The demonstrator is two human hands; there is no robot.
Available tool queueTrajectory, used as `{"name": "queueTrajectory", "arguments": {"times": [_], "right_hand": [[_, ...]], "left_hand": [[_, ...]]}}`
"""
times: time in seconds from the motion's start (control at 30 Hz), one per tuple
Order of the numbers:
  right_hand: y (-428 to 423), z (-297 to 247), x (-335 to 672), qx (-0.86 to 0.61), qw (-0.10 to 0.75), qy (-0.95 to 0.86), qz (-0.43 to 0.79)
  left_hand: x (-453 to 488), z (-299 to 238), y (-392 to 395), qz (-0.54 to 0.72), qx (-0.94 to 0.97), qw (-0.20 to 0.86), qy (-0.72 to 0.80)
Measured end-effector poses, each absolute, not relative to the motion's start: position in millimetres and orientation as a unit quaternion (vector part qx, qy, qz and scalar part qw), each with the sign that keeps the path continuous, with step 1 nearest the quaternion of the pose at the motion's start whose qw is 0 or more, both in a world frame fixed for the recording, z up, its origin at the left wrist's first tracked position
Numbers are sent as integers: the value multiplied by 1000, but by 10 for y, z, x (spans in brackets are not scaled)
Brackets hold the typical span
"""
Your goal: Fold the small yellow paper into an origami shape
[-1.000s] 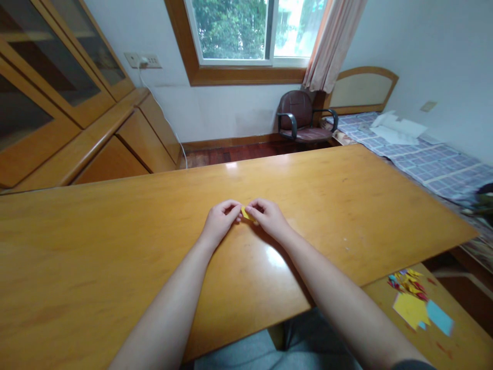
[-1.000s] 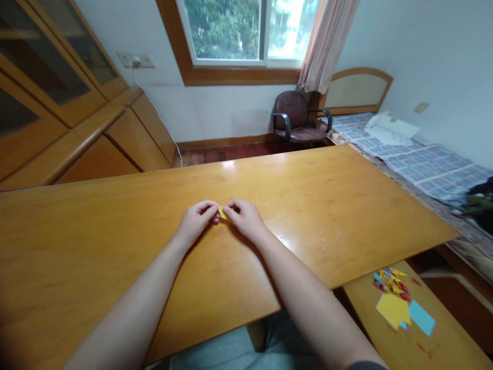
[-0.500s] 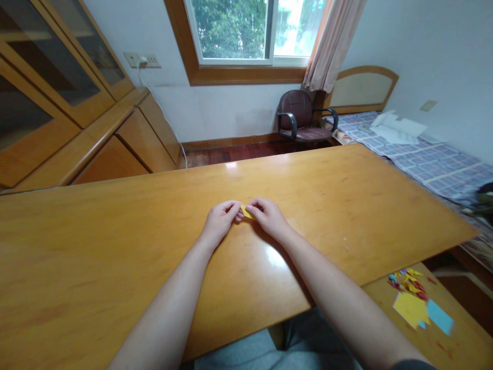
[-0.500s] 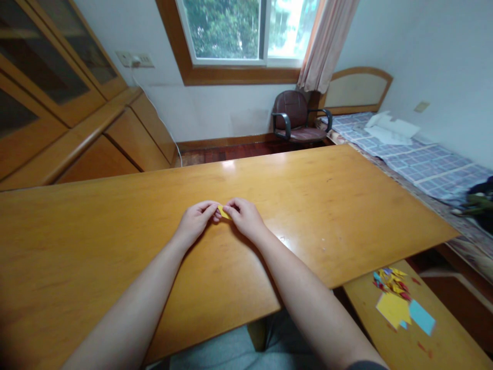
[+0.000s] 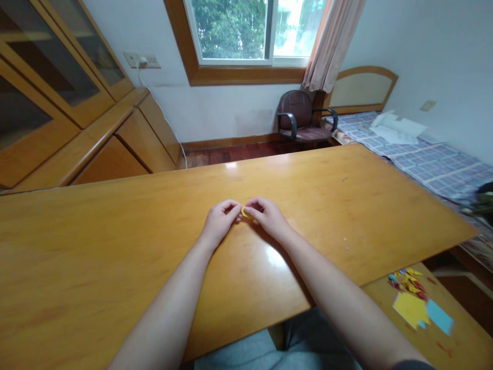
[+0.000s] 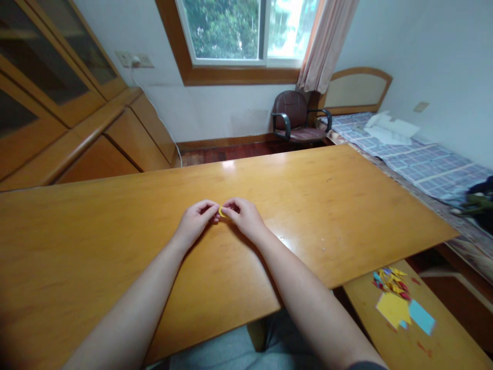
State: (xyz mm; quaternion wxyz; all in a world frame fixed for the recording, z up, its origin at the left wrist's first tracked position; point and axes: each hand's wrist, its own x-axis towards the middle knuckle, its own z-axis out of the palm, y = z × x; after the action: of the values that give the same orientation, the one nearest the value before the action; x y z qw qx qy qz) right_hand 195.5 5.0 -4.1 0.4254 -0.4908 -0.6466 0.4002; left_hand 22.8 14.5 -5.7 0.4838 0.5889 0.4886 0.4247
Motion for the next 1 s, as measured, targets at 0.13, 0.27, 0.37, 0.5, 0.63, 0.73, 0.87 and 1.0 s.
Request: {"name": "queueTrajectory", "arguments": {"times": [0.13,0.27,0.37,0.5,0.63,0.73,0.87,1.0], "right_hand": [[61,-68,1956,-481,444,-610,446],[70,-95,1960,-469,462,-578,482],[72,-96,1958,-461,469,-561,502],[71,-86,1949,-454,477,-550,514],[83,-94,1948,-447,486,-537,526],[92,-101,1949,-447,487,-525,535],[85,-95,1945,-449,486,-523,537],[71,-87,1941,-451,480,-531,533]], "left_hand": [[218,-16,148,436,576,498,480],[217,21,139,442,569,502,479],[221,25,136,443,571,499,477],[226,25,144,441,574,503,473],[226,32,154,440,569,515,466],[228,32,158,441,564,522,463],[229,5,164,443,557,518,474],[223,-16,165,443,557,511,483]]}}
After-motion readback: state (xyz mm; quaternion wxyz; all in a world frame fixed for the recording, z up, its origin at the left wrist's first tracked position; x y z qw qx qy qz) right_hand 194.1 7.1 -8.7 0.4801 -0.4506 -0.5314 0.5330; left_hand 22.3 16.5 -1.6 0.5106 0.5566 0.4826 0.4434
